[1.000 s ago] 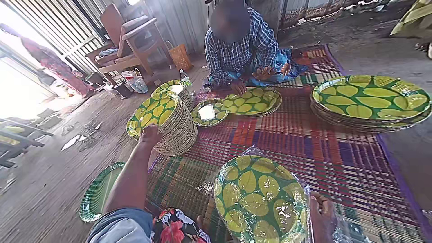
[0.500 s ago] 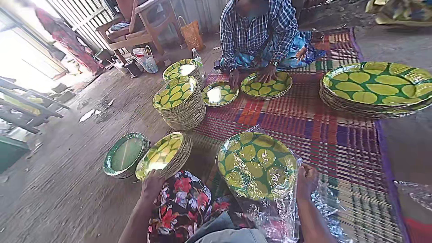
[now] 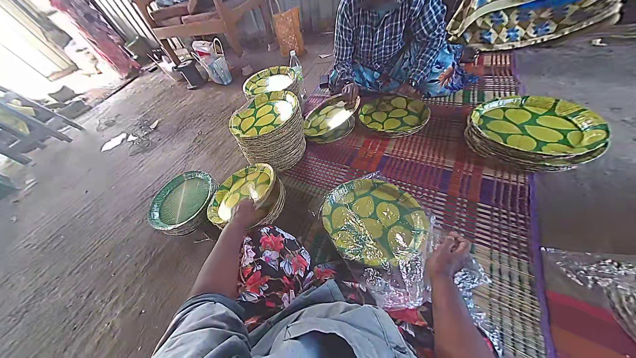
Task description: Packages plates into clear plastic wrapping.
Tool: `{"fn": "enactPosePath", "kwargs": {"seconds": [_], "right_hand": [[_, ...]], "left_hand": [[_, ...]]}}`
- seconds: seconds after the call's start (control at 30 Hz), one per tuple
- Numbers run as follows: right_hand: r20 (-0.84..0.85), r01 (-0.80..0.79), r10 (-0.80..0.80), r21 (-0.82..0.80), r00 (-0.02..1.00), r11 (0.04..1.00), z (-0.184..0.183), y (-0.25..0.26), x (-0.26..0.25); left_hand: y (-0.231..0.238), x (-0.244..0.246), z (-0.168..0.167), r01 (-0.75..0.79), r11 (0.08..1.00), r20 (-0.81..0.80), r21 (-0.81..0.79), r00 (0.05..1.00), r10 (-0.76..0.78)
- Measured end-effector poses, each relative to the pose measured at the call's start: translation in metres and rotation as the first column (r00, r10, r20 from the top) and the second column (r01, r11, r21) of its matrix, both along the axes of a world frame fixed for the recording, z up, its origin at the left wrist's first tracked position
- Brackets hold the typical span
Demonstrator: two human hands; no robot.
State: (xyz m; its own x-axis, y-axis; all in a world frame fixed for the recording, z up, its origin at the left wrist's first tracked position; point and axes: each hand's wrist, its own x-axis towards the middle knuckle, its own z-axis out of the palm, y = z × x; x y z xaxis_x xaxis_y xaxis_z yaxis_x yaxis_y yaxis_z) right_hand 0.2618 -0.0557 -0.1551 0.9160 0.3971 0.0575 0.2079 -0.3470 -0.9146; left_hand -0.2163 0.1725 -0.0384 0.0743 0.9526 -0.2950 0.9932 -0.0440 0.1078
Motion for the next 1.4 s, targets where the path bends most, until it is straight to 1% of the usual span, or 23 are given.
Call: {"fn": "enactPosePath", "kwargs": {"seconds": [0.07,0.13,0.2,0.27,0.3,0.33,0.37,0.4,0.43,0.5,0.57,0.67,0.77,0.83,0.9,0.97,1.03,1.1,1.17,1.23,1.3,1.33,1.4], "right_hand": [[0.173,0.016,-0.019,0.018,0.985,1.0,0.014,-0.002,-0.004],[0.395,0.003,-0.055,0.132,0.917,0.991,0.032,-0.003,-0.009],[0.484,-0.156,0.021,0.241,0.875,0.958,0.064,-0.011,-0.028],[0.312,-0.399,0.306,0.299,0.899,0.867,0.103,-0.026,-0.065],[0.121,-0.486,0.474,0.318,0.872,0.814,0.122,-0.034,-0.086],[-0.114,-0.543,0.611,0.35,0.784,0.763,0.136,-0.04,-0.106],[-0.325,-0.568,0.699,0.415,0.637,0.711,0.143,-0.046,-0.122],[-0.47,-0.537,0.726,0.489,0.502,0.688,0.144,-0.051,-0.137],[-0.573,-0.458,0.697,0.526,0.431,0.716,0.146,-0.056,-0.149],[-0.705,-0.233,0.541,0.492,0.459,0.839,0.142,-0.063,-0.16],[-0.779,-0.003,0.328,0.386,0.534,0.923,0.137,-0.068,-0.158],[-0.783,0.152,0.137,0.284,0.607,0.947,0.138,-0.091,-0.149],[-0.69,0.287,0.09,0.412,0.719,0.865,0.145,-0.127,-0.126],[-0.544,0.312,0.038,0.535,0.838,0.785,0.153,-0.158,-0.101],[-0.467,0.413,-0.134,0.567,0.874,0.713,0.164,-0.188,-0.074],[-0.454,0.536,-0.31,0.545,0.835,0.645,0.177,-0.221,-0.051],[-0.45,0.584,-0.383,0.506,0.807,0.635,0.187,-0.26,-0.038],[-0.434,0.584,-0.406,0.456,0.804,0.671,0.191,-0.298,-0.033],[-0.382,0.562,-0.431,0.369,0.818,0.74,0.188,-0.335,-0.033],[-0.332,0.5,-0.41,0.261,0.85,0.826,0.183,-0.368,-0.04],[-0.328,0.443,-0.379,0.144,0.865,0.885,0.182,-0.391,-0.048],[-0.332,0.416,-0.366,0.093,0.87,0.905,0.185,-0.394,-0.054],[-0.339,0.395,-0.37,0.006,0.865,0.918,0.2,-0.383,-0.069]], "left_hand": [[-0.009,-0.001,0.028,-0.017,0.98,0.075,0.198,0.997,0.002],[-0.028,0.003,0.06,-0.004,0.931,0.151,0.364,0.987,-0.055],[-0.059,0.017,0.085,0.036,0.891,0.221,0.453,0.963,-0.152],[-0.098,0.042,0.099,0.15,0.884,0.253,0.443,0.925,-0.284],[-0.118,0.057,0.098,0.242,0.867,0.249,0.436,0.893,-0.374],[-0.138,0.074,0.094,0.34,0.835,0.244,0.433,0.847,-0.472],[-0.157,0.091,0.087,0.446,0.787,0.245,0.425,0.781,-0.575],[-0.175,0.108,0.078,0.556,0.711,0.246,0.432,0.685,-0.685],[-0.192,0.125,0.069,0.661,0.606,0.231,0.443,0.569,-0.789],[-0.217,0.154,0.047,0.808,0.336,0.151,0.484,0.301,-0.942],[-0.23,0.175,0.032,0.845,0.15,0.067,0.514,0.134,-0.989],[-0.24,0.192,0.026,0.771,-0.015,-0.112,0.637,0.074,-0.991],[-0.247,0.188,0.044,0.598,-0.123,-0.19,0.792,0.049,-0.981],[-0.243,0.179,0.051,0.518,-0.072,-0.119,0.853,0.058,-0.991],[-0.235,0.181,0.042,0.487,0.057,0.02,0.872,0.082,-0.996],[-0.226,0.194,0.03,0.626,0.199,0.188,0.754,0.084,-0.979],[-0.224,0.212,0.023,0.796,0.323,0.367,0.511,0.138,-0.92],[-0.229,0.232,0.028,0.9,0.37,0.443,0.231,0.242,-0.864],[-0.24,0.25,0.035,0.94,0.34,0.377,0.02,0.308,-0.874],[-0.247,0.259,0.033,0.943,0.31,0.293,-0.119,0.332,-0.897],[-0.243,0.257,0.024,0.938,0.311,0.282,-0.155,0.344,-0.896],[-0.237,0.254,0.018,0.934,0.343,0.346,-0.1,0.356,-0.868],[-0.225,0.247,0.008,0.874,0.484,0.605,0.054,0.357,-0.712]]}}
